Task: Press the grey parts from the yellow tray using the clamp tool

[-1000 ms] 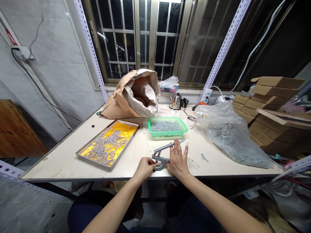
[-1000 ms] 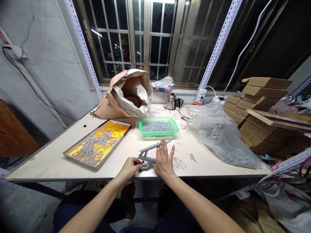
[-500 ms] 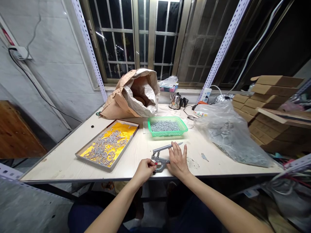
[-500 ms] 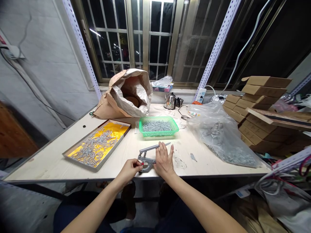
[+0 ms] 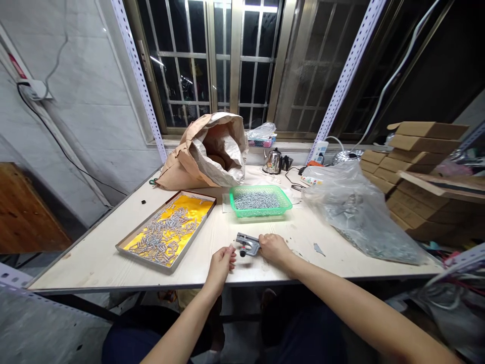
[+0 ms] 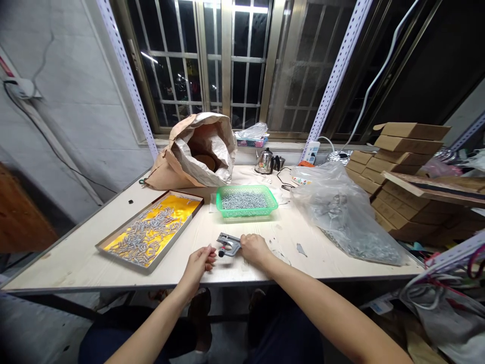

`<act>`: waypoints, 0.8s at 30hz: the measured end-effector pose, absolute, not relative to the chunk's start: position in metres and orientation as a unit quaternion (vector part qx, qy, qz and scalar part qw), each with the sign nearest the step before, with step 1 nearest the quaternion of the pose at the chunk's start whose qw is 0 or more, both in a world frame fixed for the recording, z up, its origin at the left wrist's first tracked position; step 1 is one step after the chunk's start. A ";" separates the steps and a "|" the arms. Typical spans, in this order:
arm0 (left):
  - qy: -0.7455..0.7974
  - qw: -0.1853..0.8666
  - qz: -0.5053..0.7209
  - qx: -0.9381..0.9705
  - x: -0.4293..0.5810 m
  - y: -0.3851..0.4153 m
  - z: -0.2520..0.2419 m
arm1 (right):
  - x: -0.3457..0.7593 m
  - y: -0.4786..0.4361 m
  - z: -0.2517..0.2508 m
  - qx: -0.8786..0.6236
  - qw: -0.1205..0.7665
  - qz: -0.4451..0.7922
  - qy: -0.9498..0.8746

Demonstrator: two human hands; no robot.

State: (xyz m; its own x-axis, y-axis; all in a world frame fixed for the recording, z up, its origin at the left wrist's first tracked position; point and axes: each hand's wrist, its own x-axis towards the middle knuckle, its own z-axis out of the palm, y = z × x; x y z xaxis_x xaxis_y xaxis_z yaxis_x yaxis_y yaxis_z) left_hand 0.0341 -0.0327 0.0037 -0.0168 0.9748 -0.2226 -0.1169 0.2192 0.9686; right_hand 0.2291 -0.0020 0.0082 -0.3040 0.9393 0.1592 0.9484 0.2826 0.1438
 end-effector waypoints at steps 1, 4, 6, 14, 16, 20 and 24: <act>0.532 0.582 0.469 0.397 0.036 -0.031 0.004 | 0.227 -0.001 0.010 -0.590 0.026 -0.110 -0.800; 0.532 0.614 0.428 0.395 0.038 -0.027 0.007 | 0.222 -0.001 0.021 -0.585 0.058 -0.133 -0.798; 0.534 0.616 0.403 0.416 0.037 -0.024 0.010 | 0.221 -0.003 0.028 -0.580 0.085 -0.148 -0.796; 0.555 0.529 0.437 0.470 0.042 -0.017 0.024 | 0.217 -0.008 0.022 -0.583 0.234 -0.227 -0.744; 0.556 0.513 0.476 0.448 0.046 -0.018 0.019 | 0.219 -0.009 0.017 -0.602 0.246 -0.223 -0.726; 0.545 0.463 0.562 0.416 0.046 -0.016 0.010 | 0.226 -0.011 0.004 -0.635 0.247 -0.196 -0.705; 0.539 0.380 0.602 0.450 0.054 0.021 0.034 | 0.235 -0.011 -0.007 -0.635 0.246 -0.177 -0.711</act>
State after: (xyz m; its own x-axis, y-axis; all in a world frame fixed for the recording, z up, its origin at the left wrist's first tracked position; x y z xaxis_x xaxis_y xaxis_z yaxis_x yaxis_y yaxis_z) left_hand 0.0535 0.0209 0.0336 -0.3052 0.9431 0.1320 0.0277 -0.1298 0.9912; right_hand 0.2345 -0.0111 -0.0072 -0.0730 0.8151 0.5747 0.9893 0.1320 -0.0616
